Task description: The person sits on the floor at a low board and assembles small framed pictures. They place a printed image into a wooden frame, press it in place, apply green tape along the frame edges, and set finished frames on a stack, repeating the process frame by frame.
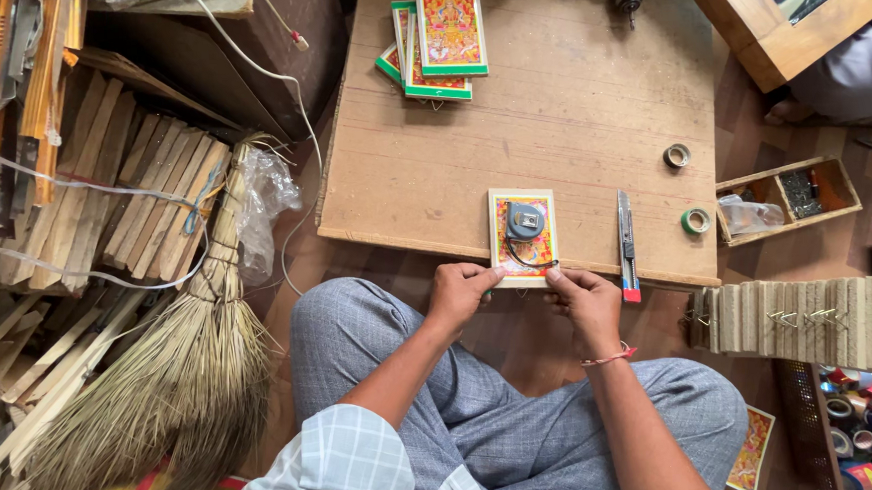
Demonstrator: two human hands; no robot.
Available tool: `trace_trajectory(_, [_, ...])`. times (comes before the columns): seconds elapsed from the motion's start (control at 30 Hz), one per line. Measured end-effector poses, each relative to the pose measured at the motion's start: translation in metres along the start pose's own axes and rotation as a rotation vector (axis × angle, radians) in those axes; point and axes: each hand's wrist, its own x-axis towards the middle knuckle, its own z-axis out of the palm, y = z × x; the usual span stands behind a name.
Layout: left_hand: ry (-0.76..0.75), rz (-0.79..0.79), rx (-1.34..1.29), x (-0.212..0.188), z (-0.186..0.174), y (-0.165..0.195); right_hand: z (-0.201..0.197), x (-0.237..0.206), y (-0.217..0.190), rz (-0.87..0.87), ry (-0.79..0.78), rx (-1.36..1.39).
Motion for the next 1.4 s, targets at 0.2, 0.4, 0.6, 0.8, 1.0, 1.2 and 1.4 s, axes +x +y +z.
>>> trace_trajectory(0.2, [0.005, -0.019, 0.025, 0.002, -0.001, -0.003, 0.0, 0.002, 0.0, 0.032, 0.017, 0.007])
trace_trajectory(0.4, [-0.014, -0.001, 0.031, 0.003, -0.001, -0.004, -0.002, 0.008, 0.004, 0.042, 0.002, 0.021])
trace_trajectory(0.6, [-0.008, -0.005, 0.053, -0.001, -0.001, -0.002, -0.001, 0.0, 0.004, -0.017, 0.011, 0.088])
trace_trajectory(0.8, [-0.001, -0.037, -0.021, -0.003, 0.001, -0.002, 0.001, -0.021, 0.004, -0.286, 0.066, -0.183])
trace_trajectory(1.0, [-0.014, -0.006, -0.005, -0.008, 0.003, -0.001, 0.007, -0.01, 0.006, -0.358, 0.243, -0.32])
trace_trajectory(1.2, [0.015, 0.008, 0.051, -0.022, 0.001, 0.014, -0.007, -0.008, 0.013, -0.397, 0.207, -0.212])
trace_trajectory(1.4, [-0.246, 0.242, -0.057, -0.048, -0.01, 0.032, -0.008, -0.044, 0.016, -0.083, -0.057, 0.122])
